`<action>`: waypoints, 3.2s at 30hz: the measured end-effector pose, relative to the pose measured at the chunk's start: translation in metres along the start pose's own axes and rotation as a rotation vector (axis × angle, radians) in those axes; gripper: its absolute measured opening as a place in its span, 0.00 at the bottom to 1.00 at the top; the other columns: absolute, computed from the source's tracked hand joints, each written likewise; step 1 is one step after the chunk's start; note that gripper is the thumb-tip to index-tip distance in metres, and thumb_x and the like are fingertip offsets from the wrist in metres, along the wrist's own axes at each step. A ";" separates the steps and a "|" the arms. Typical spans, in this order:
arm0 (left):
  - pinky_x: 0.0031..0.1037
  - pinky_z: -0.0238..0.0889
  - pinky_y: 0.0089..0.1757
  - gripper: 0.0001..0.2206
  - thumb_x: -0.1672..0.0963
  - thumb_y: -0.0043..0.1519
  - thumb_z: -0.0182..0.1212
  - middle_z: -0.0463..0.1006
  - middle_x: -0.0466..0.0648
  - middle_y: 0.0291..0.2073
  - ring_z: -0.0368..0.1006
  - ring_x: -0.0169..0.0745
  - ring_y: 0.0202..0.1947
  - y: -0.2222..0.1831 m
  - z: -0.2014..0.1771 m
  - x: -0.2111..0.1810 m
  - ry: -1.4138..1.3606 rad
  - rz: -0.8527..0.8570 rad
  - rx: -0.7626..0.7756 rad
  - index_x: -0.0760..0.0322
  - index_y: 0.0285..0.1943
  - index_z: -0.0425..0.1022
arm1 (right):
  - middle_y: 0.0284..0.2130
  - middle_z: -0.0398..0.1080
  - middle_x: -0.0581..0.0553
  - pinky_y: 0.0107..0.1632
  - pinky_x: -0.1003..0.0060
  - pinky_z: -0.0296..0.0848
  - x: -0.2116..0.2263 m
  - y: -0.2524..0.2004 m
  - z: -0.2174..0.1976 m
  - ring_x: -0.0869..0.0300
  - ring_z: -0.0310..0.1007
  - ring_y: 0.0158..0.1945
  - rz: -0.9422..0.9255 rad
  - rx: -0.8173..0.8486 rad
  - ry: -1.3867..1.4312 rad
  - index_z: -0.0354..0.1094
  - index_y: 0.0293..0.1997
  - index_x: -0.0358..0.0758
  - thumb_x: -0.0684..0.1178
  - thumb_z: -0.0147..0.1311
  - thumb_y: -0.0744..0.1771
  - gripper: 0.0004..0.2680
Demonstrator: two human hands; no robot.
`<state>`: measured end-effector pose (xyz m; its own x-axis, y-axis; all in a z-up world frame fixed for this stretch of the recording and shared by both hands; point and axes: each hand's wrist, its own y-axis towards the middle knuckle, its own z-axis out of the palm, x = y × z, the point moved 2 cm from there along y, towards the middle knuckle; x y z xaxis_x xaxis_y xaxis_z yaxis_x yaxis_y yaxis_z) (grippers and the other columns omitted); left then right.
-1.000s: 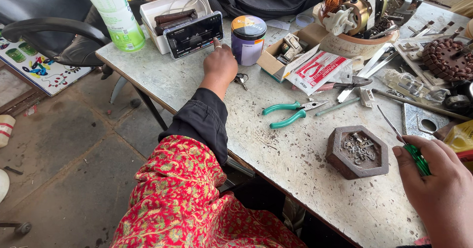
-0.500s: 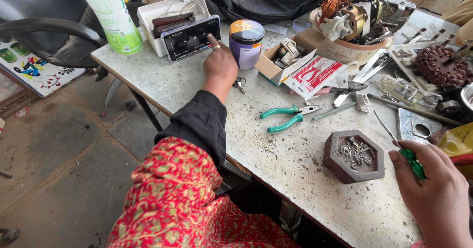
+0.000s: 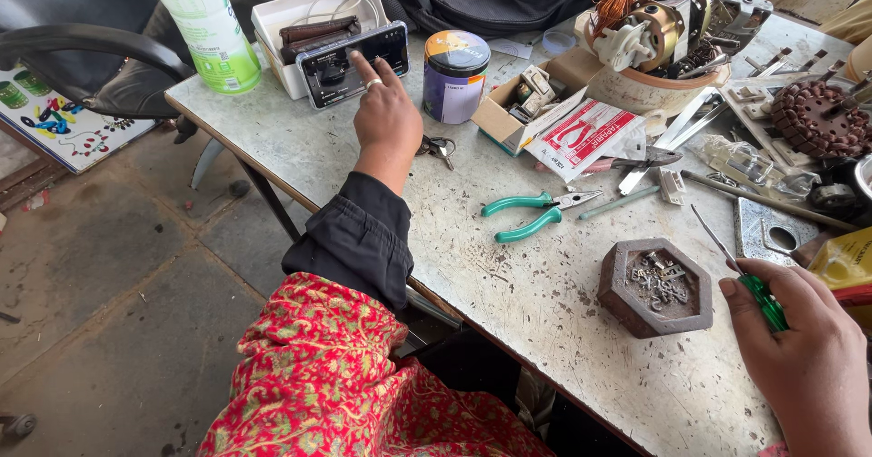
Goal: The person uses a screwdriver to adjust small metal contacts inside a white plastic electrical component, repeatedly picking it up, manipulating the internal parts, and placing it back on a hexagonal holder. A smartphone on the table plays a video throughout.
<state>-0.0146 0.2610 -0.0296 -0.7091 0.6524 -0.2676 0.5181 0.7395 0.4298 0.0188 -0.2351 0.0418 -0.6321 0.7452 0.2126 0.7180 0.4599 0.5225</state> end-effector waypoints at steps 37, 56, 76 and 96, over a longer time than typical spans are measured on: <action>0.26 0.76 0.28 0.38 0.56 0.63 0.57 0.31 0.96 0.65 0.79 0.70 0.44 0.002 -0.007 0.023 -0.052 -0.105 0.016 0.90 0.74 0.39 | 0.41 0.76 0.38 0.45 0.59 0.75 0.002 0.004 0.002 0.51 0.79 0.40 0.012 0.043 -0.011 0.77 0.52 0.33 0.49 0.62 0.68 0.11; 0.28 0.76 0.30 0.37 0.56 0.63 0.55 0.31 0.96 0.65 0.78 0.74 0.44 0.001 -0.008 0.021 -0.101 -0.117 0.066 0.89 0.74 0.39 | 0.42 0.76 0.38 0.46 0.58 0.75 -0.011 0.001 0.009 0.50 0.79 0.41 0.022 0.070 -0.011 0.76 0.52 0.35 0.50 0.61 0.68 0.11; 0.25 0.76 0.37 0.35 0.57 0.65 0.52 0.31 0.88 0.70 0.74 0.66 0.53 -0.008 -0.008 0.010 -0.050 -0.102 0.214 0.84 0.76 0.38 | 0.41 0.76 0.40 0.47 0.58 0.75 -0.012 0.001 0.012 0.52 0.79 0.42 0.039 0.102 -0.019 0.77 0.53 0.36 0.51 0.61 0.70 0.11; 0.31 0.75 0.44 0.35 0.59 0.61 0.57 0.29 0.85 0.71 0.73 0.65 0.55 0.000 -0.001 0.013 -0.065 -0.095 0.126 0.79 0.76 0.45 | 0.42 0.77 0.39 0.48 0.58 0.76 -0.019 -0.002 0.016 0.52 0.79 0.41 0.026 0.111 -0.039 0.77 0.55 0.37 0.53 0.60 0.70 0.12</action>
<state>-0.0245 0.2692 -0.0320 -0.7277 0.5845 -0.3589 0.5087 0.8109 0.2892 0.0334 -0.2424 0.0237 -0.6028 0.7746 0.1914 0.7630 0.4894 0.4224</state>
